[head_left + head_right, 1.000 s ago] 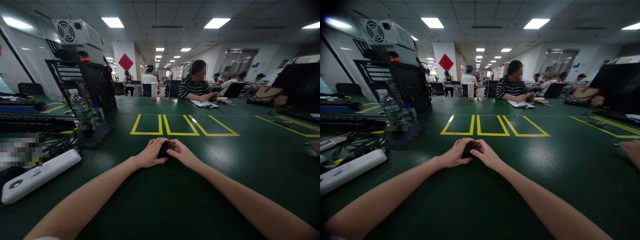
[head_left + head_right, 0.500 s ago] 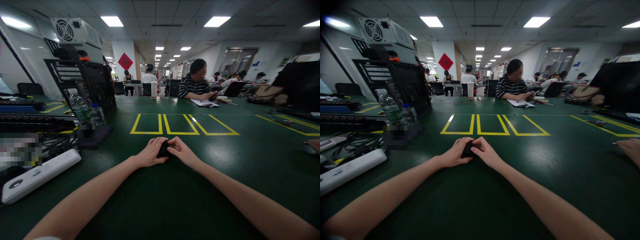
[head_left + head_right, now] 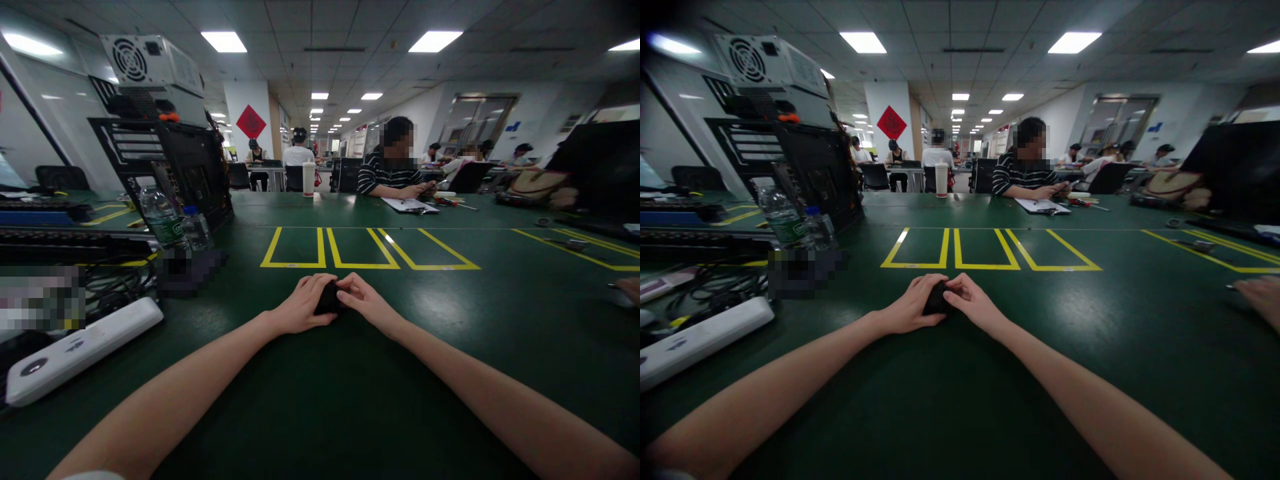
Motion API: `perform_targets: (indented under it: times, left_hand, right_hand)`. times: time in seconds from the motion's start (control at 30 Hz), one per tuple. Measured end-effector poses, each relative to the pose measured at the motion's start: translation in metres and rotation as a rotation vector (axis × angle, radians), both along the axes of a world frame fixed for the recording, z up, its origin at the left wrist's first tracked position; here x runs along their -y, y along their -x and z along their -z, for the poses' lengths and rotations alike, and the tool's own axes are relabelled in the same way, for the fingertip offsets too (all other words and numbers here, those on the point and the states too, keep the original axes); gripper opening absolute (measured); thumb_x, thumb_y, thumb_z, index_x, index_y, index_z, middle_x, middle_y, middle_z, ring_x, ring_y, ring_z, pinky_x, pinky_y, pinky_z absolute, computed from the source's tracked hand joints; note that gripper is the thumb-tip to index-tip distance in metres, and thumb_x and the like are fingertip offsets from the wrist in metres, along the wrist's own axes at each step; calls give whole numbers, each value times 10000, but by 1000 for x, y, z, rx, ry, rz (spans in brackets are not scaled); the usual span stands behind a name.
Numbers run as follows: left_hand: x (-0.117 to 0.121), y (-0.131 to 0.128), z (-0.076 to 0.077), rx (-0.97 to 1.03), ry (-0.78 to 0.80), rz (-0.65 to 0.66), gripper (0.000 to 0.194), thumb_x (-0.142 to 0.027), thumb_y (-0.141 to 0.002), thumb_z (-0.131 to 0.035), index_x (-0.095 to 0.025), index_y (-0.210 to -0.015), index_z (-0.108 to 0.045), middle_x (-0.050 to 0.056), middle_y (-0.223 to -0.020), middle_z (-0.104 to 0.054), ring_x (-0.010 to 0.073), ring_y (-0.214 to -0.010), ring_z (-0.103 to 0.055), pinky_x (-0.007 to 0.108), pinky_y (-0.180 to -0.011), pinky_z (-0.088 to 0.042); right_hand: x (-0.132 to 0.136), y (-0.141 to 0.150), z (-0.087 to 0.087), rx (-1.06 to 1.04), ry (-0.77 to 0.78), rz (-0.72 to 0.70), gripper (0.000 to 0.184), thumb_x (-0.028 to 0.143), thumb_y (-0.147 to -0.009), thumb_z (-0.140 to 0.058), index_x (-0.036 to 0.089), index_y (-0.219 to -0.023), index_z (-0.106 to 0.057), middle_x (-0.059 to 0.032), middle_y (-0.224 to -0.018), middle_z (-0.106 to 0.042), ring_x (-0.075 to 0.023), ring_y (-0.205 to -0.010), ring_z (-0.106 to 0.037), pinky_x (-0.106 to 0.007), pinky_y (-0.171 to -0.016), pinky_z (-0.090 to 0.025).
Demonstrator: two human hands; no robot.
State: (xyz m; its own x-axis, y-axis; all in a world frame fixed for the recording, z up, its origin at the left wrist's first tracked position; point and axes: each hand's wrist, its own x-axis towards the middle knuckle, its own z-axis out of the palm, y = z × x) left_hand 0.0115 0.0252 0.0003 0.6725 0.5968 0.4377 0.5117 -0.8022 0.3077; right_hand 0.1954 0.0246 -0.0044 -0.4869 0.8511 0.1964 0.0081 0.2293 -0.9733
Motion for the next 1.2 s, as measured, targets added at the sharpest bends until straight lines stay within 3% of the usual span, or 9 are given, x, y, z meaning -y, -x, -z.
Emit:
perform_targets:
  times: [0.23, 0.43, 0.63, 0.73, 1.07, 1.2]
  left_hand:
    - [1, 0, -1, 0, 13, 2, 627, -310, -714, -555, -203, -1228, -211, 86, -1173, -401, 221, -1103, -377, 400, -966, -239]
    - [0, 0, -1, 6, 17, 5, 614, -304, -714, -551, -214, -1221, -216, 81, -1166, -410, 219, -1096, -384, 403, -962, -240]
    - [1, -1, -3, 2, 27, -3, 628, -306, -708, -559, -218, -1223, -210, 82, -1177, -404, 229, -1104, -380, 417, -961, -235]
    - [2, -1, -3, 2, 37, -11, 620, -308, -711, -556, -225, -1220, -212, 79, -1166, -413, 234, -1098, -386, 426, -955, -242]
    - [3, -1, -3, -2, 24, 3, 605, -294, -721, -546, -216, -1219, -211, 81, -1161, -412, 221, -1089, -392, 406, -956, -245]
    - [2, -1, -3, 5, 19, -1, 621, -291, -710, -559, -204, -1219, -215, 84, -1170, -403, 216, -1100, -380, 395, -963, -239]
  right_hand:
    - [-3, -1, 0, 53, 52, 26, 255, 327, -750, -521, 212, -967, -453, -29, -946, -521, -178, -946, -506, -398, -840, -412]
    - [-3, -3, 1, 13, 8, -51, 359, 238, -646, -649, 220, -922, -420, -11, -981, -501, -174, -971, -506, -383, -860, -407]
    - [3, -1, -3, 39, 20, 3, 211, 321, -751, -523, 221, -915, -434, -18, -962, -514, -166, -930, -514, -380, -834, -413]
    - [4, 0, -4, 46, 46, 30, 242, 324, -754, -516, 228, -959, -429, -20, -963, -519, -170, -933, -512, -385, -837, -408]
    - [-5, -4, 5, 7, 15, -80, 422, 219, -620, -668, 227, -945, -397, -9, -951, -506, -167, -952, -510, -377, -846, -405]
    - [-3, -3, 4, 25, 15, -21, 297, 312, -701, -588, 219, -931, -426, -16, -956, -511, -165, -948, -506, -387, -857, -389]
